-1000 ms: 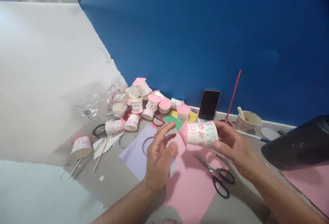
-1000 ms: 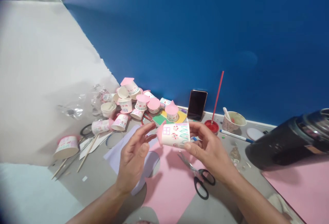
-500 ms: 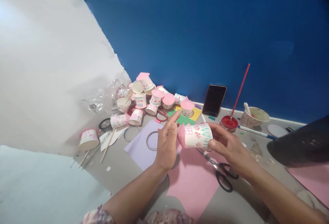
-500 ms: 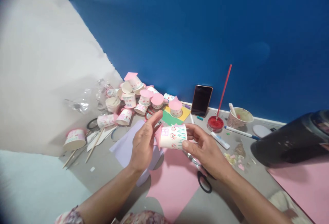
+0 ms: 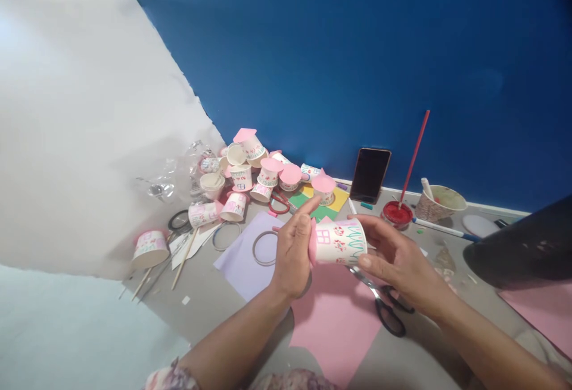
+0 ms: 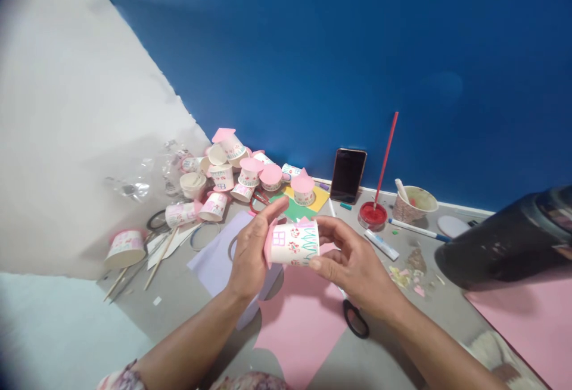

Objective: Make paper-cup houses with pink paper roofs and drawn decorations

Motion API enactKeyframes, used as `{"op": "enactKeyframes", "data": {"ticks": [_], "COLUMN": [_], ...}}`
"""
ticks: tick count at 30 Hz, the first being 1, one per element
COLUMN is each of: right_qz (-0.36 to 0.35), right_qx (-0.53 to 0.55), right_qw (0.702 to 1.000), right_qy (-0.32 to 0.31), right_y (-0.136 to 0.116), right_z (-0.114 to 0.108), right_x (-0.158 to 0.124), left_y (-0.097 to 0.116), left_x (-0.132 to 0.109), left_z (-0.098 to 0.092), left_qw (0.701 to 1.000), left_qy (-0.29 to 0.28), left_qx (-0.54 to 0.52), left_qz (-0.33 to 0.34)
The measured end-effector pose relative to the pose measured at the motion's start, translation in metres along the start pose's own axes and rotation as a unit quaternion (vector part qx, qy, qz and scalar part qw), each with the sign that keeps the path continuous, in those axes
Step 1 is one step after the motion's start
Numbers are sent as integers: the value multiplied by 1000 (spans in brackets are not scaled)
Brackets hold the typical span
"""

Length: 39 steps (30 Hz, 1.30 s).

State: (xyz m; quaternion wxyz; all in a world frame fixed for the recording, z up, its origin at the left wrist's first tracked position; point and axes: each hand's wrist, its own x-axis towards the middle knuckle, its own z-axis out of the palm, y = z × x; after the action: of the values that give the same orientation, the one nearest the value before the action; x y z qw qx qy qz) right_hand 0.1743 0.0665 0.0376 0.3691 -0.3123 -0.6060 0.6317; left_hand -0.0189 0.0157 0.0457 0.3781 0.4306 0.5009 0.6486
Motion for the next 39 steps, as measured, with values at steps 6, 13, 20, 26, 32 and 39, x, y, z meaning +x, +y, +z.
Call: {"op": "enactKeyframes", "data": {"ticks": [6, 13, 20, 26, 32, 39], "right_qz": [3, 3, 7, -19, -195, -396], "right_qx": [16, 8, 15, 3, -242, -454], "right_qw": [1000, 1000, 1000, 1000, 946, 794], "right_qy": [-1, -7, -13, -8, 94, 80], "right_y": [-1, -3, -4, -1, 5, 6], "right_z": [1, 2, 1, -1, -7, -9], "right_x": [-1, -3, -5, -3, -3, -2], "left_y": [2, 3, 1, -2, 0, -2], "left_x": [-2, -3, -5, -3, 9, 7], "left_z": [1, 0, -1, -1, -7, -15], "left_qw": [1000, 999, 999, 999, 988, 968], "left_qy": [-2, 4, -6, -9, 27, 6], "left_qx": [30, 30, 19, 8, -140, -190], "left_qz": [8, 16, 26, 37, -64, -162]}}
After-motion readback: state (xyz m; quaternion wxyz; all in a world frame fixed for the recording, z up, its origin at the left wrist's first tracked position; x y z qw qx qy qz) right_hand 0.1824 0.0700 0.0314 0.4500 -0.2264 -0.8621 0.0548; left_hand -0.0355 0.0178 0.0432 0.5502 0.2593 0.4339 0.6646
